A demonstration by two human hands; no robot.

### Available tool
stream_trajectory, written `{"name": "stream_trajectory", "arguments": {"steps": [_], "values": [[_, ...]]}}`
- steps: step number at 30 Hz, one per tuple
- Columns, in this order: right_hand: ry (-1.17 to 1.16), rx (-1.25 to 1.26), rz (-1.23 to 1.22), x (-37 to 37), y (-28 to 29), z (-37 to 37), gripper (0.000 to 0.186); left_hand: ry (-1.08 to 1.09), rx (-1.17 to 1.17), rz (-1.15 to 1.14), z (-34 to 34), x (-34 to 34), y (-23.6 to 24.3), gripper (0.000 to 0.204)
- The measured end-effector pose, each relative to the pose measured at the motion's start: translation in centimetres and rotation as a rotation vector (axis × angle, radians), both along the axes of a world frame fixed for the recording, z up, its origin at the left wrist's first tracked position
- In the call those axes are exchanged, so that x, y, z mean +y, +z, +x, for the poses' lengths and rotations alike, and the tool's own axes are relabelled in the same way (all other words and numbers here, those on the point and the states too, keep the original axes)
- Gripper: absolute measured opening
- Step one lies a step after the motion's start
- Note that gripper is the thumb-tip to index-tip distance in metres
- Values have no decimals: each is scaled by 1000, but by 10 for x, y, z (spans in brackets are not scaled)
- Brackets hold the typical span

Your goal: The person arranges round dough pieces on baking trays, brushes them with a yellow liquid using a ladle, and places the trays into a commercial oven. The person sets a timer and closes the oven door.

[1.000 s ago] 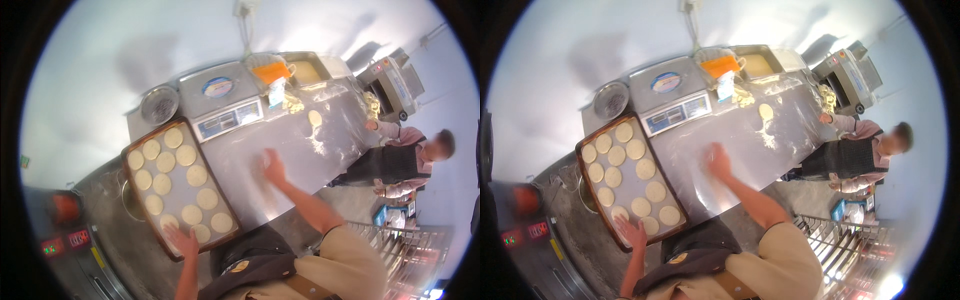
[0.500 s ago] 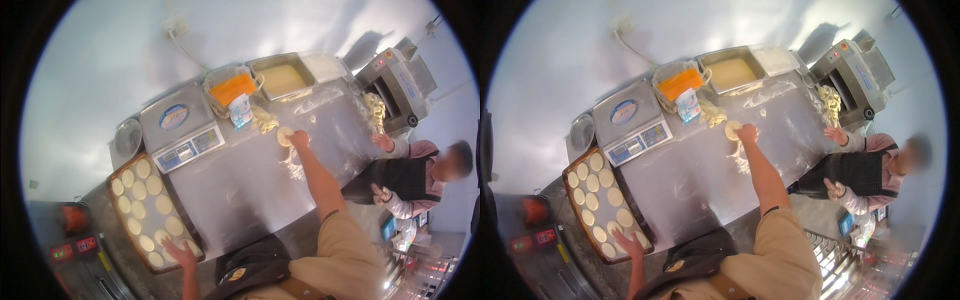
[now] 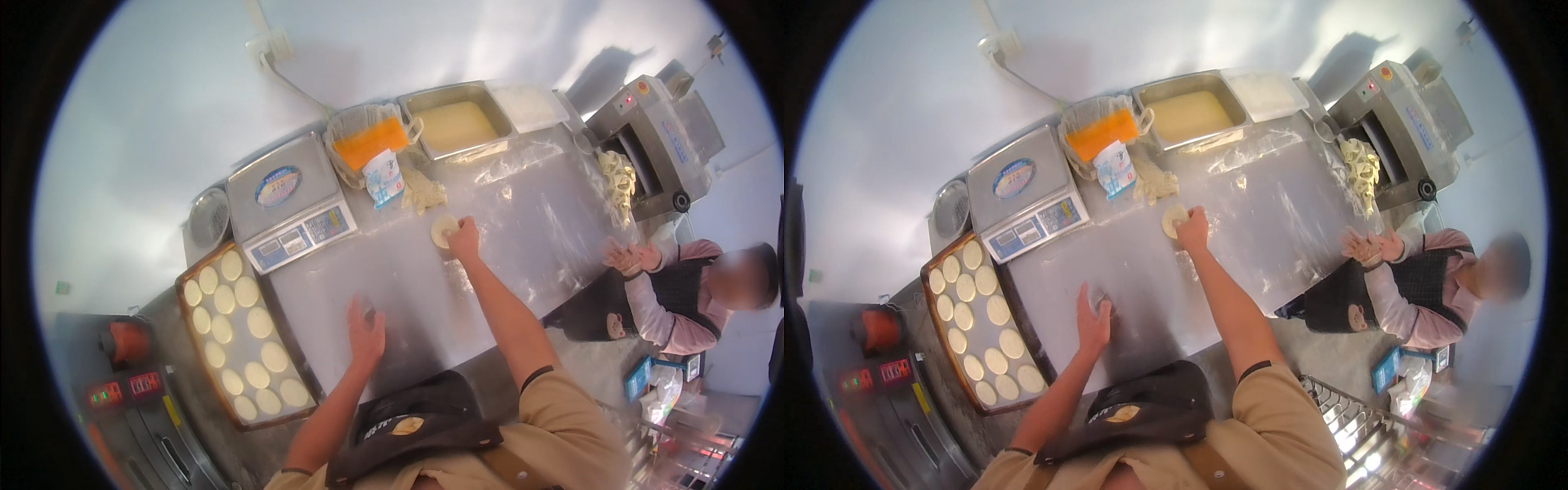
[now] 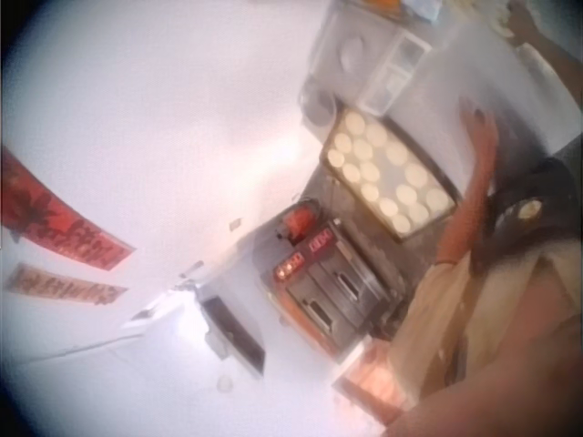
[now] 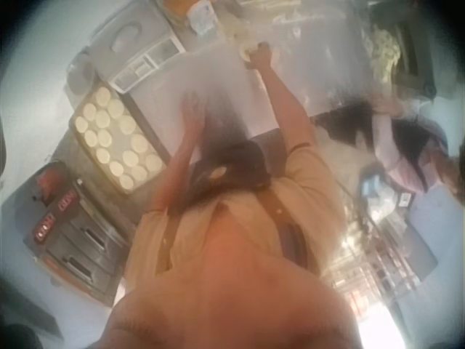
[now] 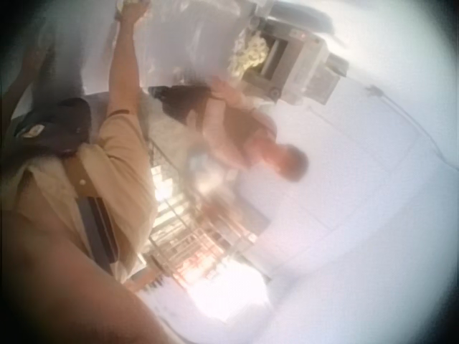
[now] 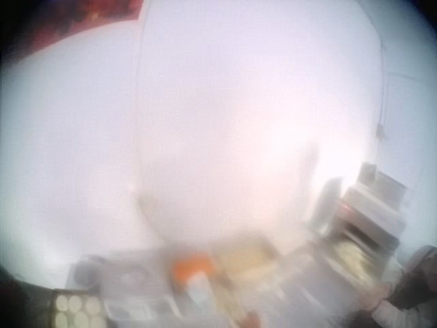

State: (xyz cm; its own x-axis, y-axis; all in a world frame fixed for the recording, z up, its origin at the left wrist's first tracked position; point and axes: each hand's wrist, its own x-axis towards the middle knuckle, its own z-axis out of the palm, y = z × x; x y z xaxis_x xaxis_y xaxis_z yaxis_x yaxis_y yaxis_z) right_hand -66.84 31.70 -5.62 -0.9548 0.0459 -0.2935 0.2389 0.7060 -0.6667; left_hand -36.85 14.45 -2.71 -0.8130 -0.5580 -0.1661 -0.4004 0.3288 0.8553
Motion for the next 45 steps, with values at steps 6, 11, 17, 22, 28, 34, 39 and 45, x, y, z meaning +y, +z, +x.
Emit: {"name": "stream_trajectory", "arguments": {"steps": [6, 11, 17, 22, 28, 34, 39, 45], "values": [[468, 419, -171, -10, 52, 141, 53, 169, -1, 1393, -71, 3, -25, 77], [899, 534, -302, 4, 125, 216, 67, -83, 282, 1969, -74, -12, 21, 94], [994, 264, -37, 10, 121, 159, 89, 4, 261, 2045, -61, -3, 65, 100], [846, 436, -131, 14, 88, 161, 88, 41, 240, 2031, -59, -2, 71, 99], [1067, 271, -298, 3, 92, 171, 76, 167, 233, 2004, -47, -6, 63, 92], [1206, 421, -350, -27, 78, 203, 72, 286, 222, 1926, -35, -22, 37, 87], [749, 435, -677, -62, 71, 243, 62, 382, 192, 1506, -7, -36, 13, 77], [411, 2, -825, -151, 76, 316, 52, 743, 151, 1287, 54, -67, -2, 58]]}}
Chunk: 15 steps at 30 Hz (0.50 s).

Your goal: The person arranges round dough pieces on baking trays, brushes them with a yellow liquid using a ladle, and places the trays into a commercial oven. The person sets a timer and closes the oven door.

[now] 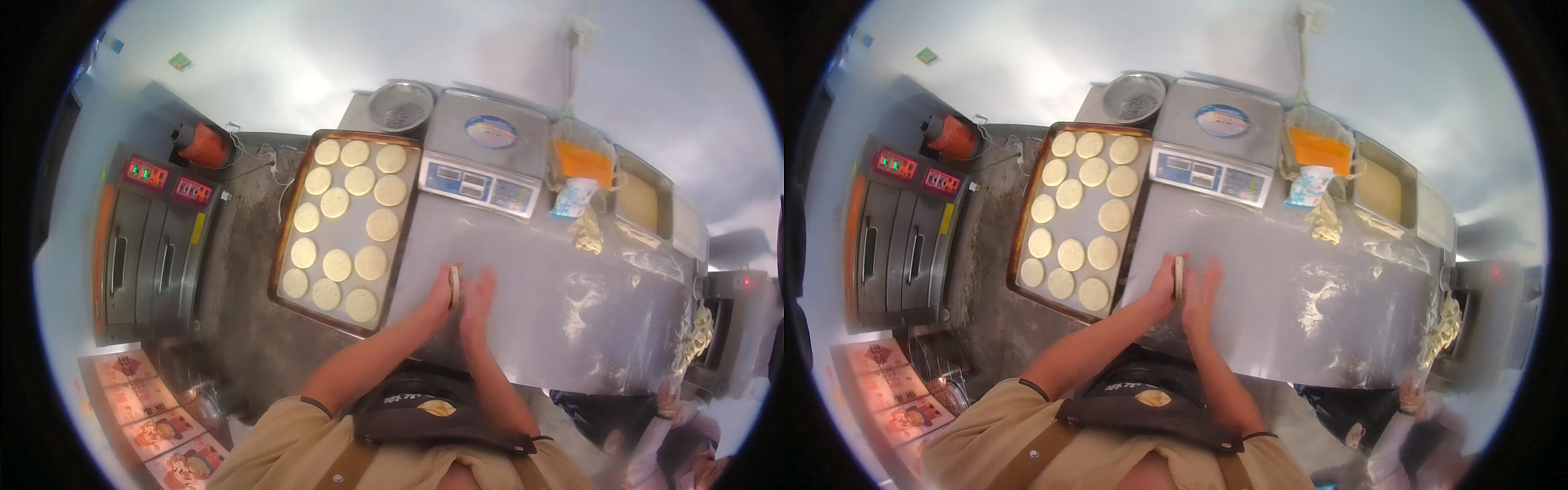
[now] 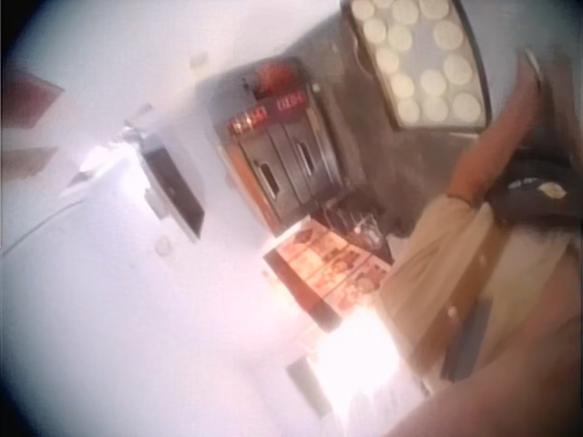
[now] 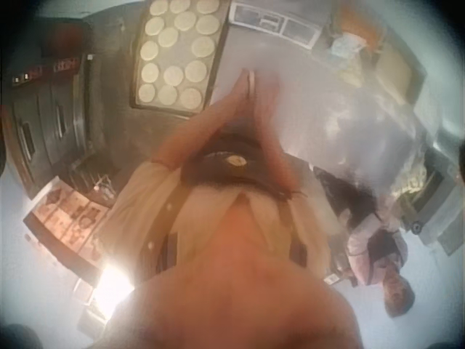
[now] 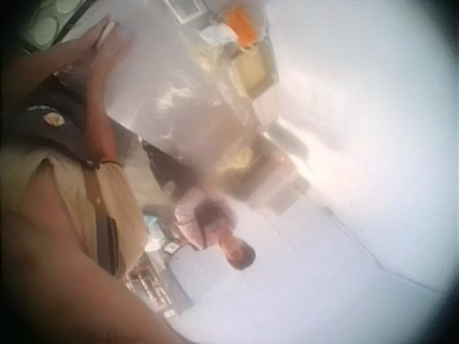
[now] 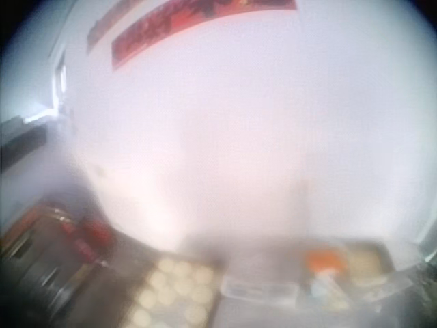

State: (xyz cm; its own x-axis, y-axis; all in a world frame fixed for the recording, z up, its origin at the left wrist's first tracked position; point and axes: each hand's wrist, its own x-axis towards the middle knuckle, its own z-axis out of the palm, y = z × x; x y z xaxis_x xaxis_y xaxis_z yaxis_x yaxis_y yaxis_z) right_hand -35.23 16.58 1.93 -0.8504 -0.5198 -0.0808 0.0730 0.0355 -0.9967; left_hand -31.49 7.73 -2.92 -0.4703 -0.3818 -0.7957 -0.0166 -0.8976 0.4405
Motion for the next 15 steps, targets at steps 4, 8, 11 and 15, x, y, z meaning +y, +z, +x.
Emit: {"name": "stream_trajectory", "arguments": {"steps": [4, 8, 11, 15], "values": [[229, -217, 6, -62, -6, 37, 47, 95, -219, -513, 39, -57, -2, 48], [396, -257, 308, -143, -27, 61, 43, 147, -348, -669, 115, -118, 13, 44], [584, -198, 278, -213, -53, 76, 37, 225, -315, -457, 169, -172, 14, 46], [654, 5, 313, -290, -85, 89, 36, 272, -218, -244, 222, -228, -4, 51]]}}
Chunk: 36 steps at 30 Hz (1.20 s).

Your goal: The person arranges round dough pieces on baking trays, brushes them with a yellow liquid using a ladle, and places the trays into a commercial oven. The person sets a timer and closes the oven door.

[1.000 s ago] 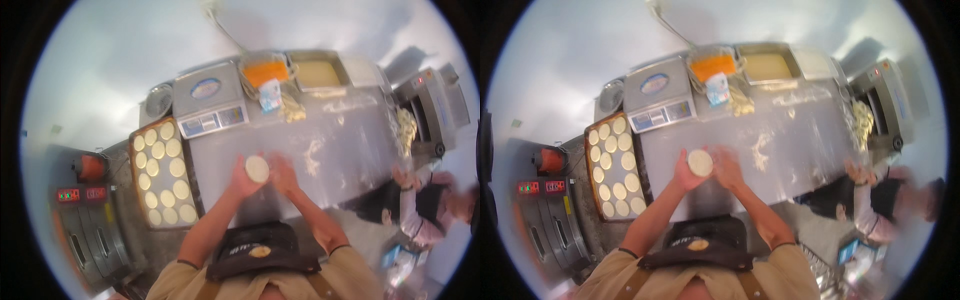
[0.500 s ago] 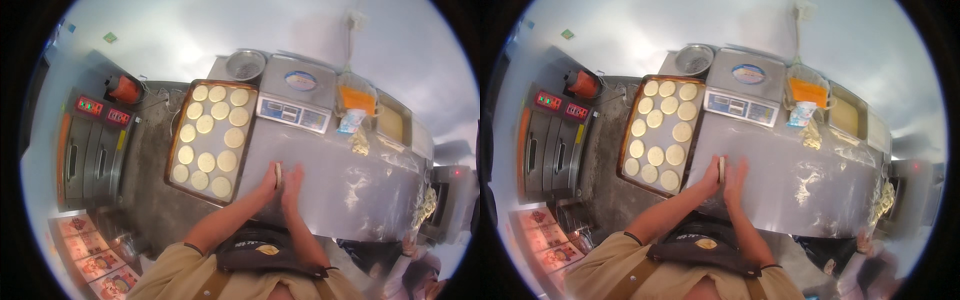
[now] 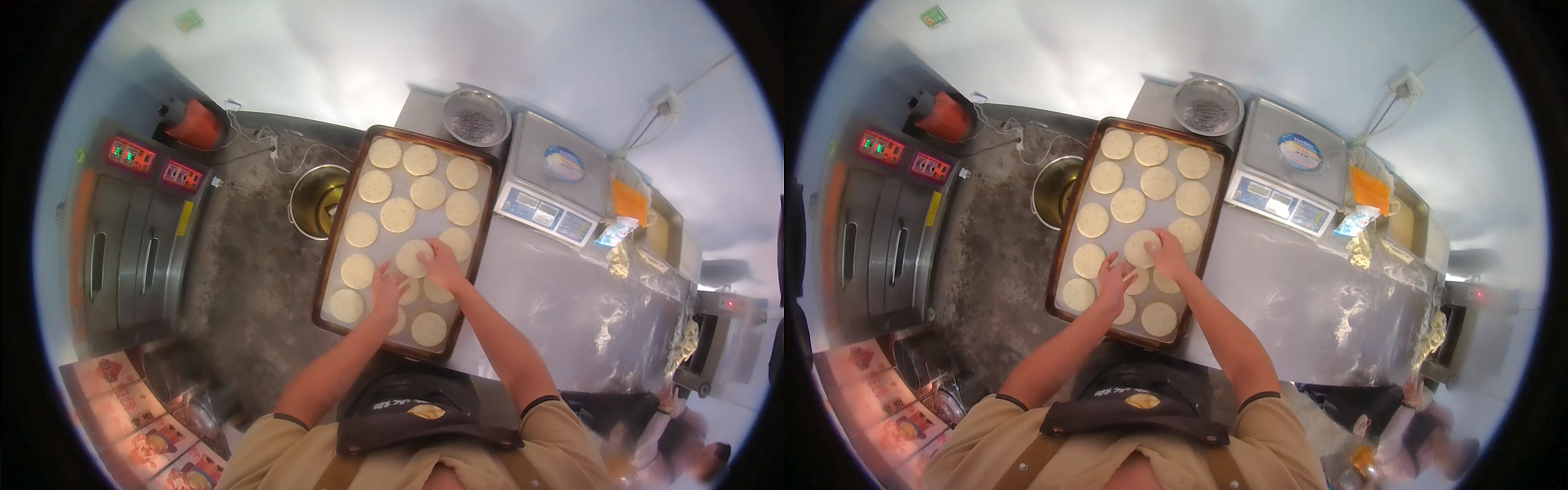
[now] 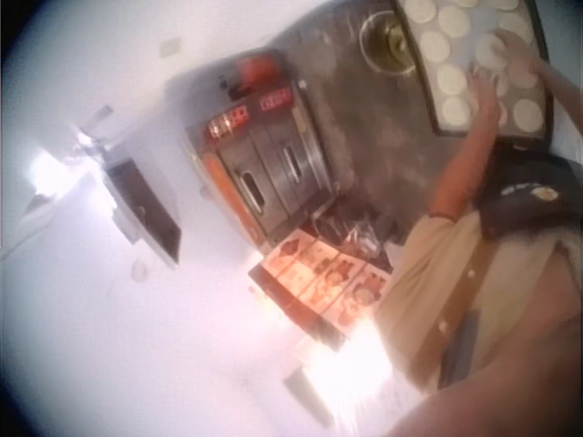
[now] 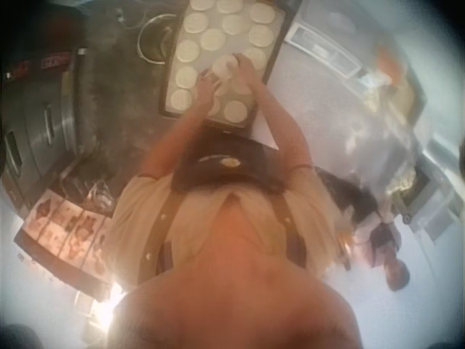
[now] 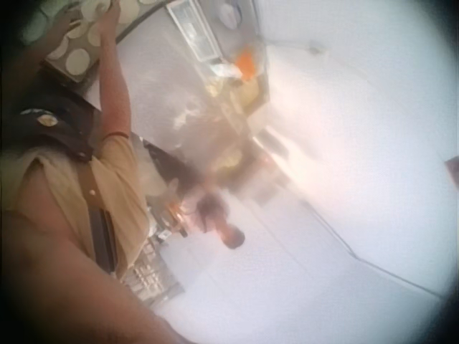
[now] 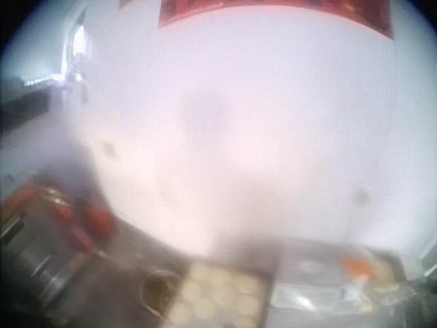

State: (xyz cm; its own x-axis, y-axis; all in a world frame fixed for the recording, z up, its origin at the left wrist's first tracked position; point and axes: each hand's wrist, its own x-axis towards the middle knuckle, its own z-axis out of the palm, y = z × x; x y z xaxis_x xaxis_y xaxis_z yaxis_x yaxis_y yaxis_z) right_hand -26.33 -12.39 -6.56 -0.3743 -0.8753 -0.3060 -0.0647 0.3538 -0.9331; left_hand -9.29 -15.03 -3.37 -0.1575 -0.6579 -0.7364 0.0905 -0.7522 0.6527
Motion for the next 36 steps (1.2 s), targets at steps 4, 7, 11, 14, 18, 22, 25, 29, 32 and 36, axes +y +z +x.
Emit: {"name": "stream_trajectory", "arguments": {"steps": [4, 7, 11, 14, 18, 22, 25, 29, 32, 36], "values": [[-4, 331, 118, -26, -2, 11, 38, -66, 101, 58, 26, -22, -20, 53], [-35, 651, 209, -22, 25, 20, 42, -180, 80, 33, 37, -22, -26, 50], [-131, 821, 225, 11, 81, 37, 45, -352, 80, 91, 49, -9, -21, 46], [-135, 770, -80, 64, 108, 76, 46, -397, 501, 258, 36, 12, 5, 52], [-356, 627, -103, 166, 119, 115, 46, -526, 628, 634, -3, 81, 83, 67], [-1271, -306, -117, 299, 151, 133, 51, -1133, 849, -24, -15, 183, 155, 74], [-1480, -883, -792, 384, 198, 175, 54, -1664, 812, -1751, -19, 276, 147, 71], [-1422, -114, -700, 489, 221, 245, 55, -1681, 696, -1044, 5, 406, 106, 80], [-1326, 968, 293, 596, 152, 314, 55, -1759, 830, 963, 47, 527, 92, 99], [-2055, -183, 823, 795, 37, 462, 38, -1866, 630, 976, 148, 611, 119, 85]]}}
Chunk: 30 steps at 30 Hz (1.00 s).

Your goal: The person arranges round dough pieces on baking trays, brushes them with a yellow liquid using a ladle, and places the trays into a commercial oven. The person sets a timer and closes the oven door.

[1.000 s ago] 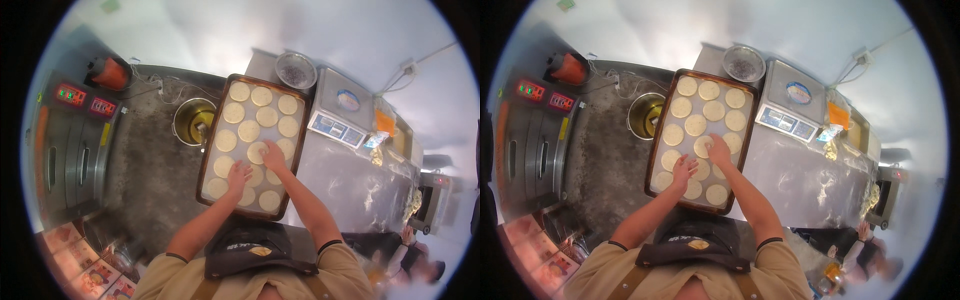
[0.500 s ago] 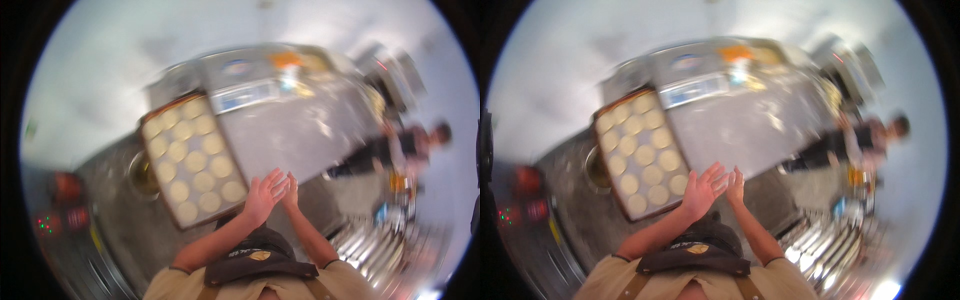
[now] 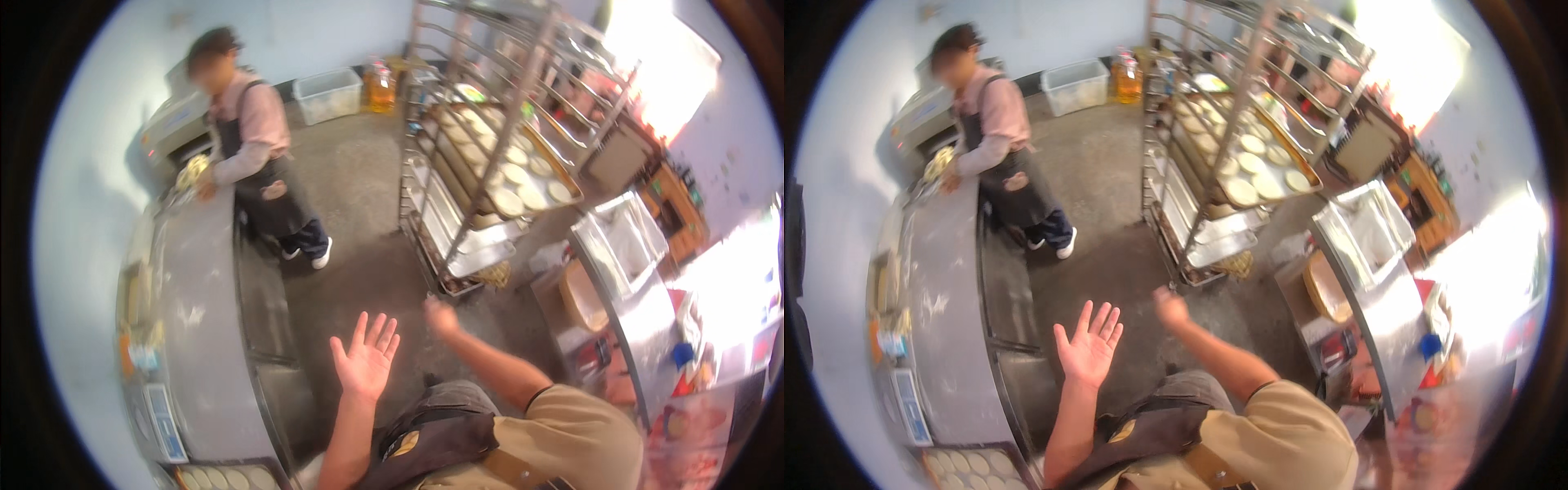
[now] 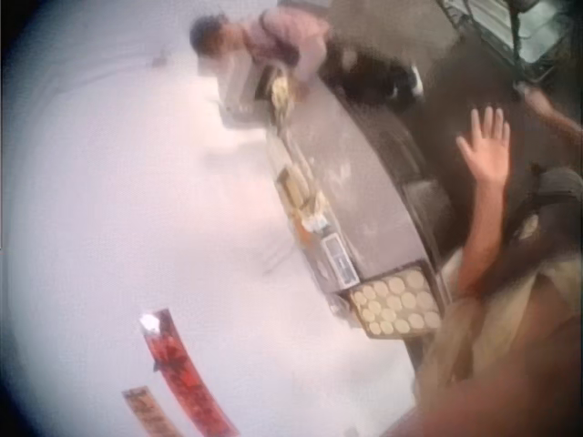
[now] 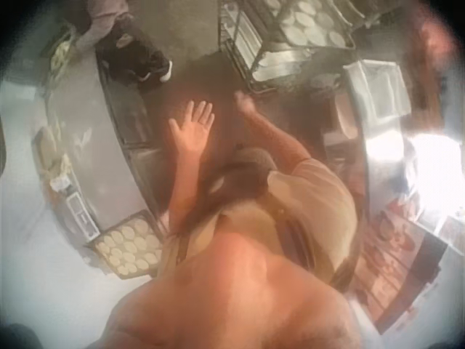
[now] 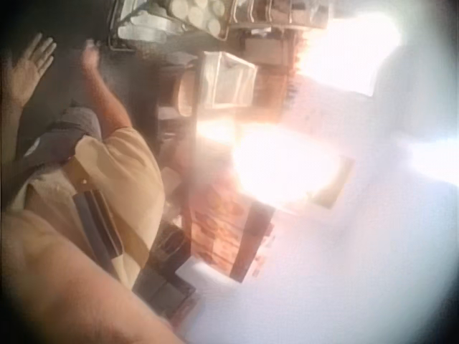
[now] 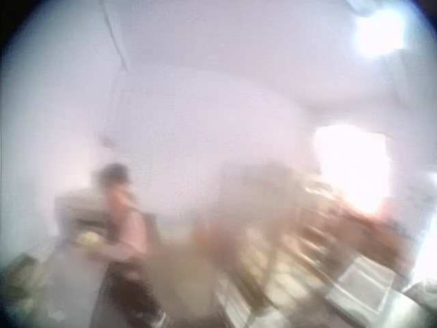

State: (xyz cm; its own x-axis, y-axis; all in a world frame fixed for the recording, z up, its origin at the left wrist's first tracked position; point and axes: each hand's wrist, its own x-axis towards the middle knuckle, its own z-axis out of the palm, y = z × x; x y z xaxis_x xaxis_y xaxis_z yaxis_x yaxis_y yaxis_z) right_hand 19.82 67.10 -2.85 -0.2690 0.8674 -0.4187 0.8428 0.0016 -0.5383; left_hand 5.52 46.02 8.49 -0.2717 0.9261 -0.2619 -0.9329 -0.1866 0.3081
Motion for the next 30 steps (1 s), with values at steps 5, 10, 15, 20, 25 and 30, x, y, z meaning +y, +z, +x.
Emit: {"name": "stream_trajectory", "arguments": {"steps": [5, 10, 15, 20, 25, 30], "values": [[-897, 1272, -263, 242, 22, 161, 67, -220, 233, -388, 73, 75, 9, 65], [-854, 1660, -345, 345, 74, 166, 48, -282, 311, -509, 107, 85, 0, 52], [-966, 1625, -276, 284, 68, 206, 41, -272, 348, -521, 110, 70, -18, 50], [-911, 1644, -258, 132, 86, 331, 40, -456, 391, -437, 143, 103, -44, 61], [-923, 1547, -207, -71, 121, 454, 45, -681, 128, -117, 236, 168, -56, 66], [-913, 1477, -155, -253, 150, 533, 44, -677, -96, 22, 326, 112, -56, 45]]}}
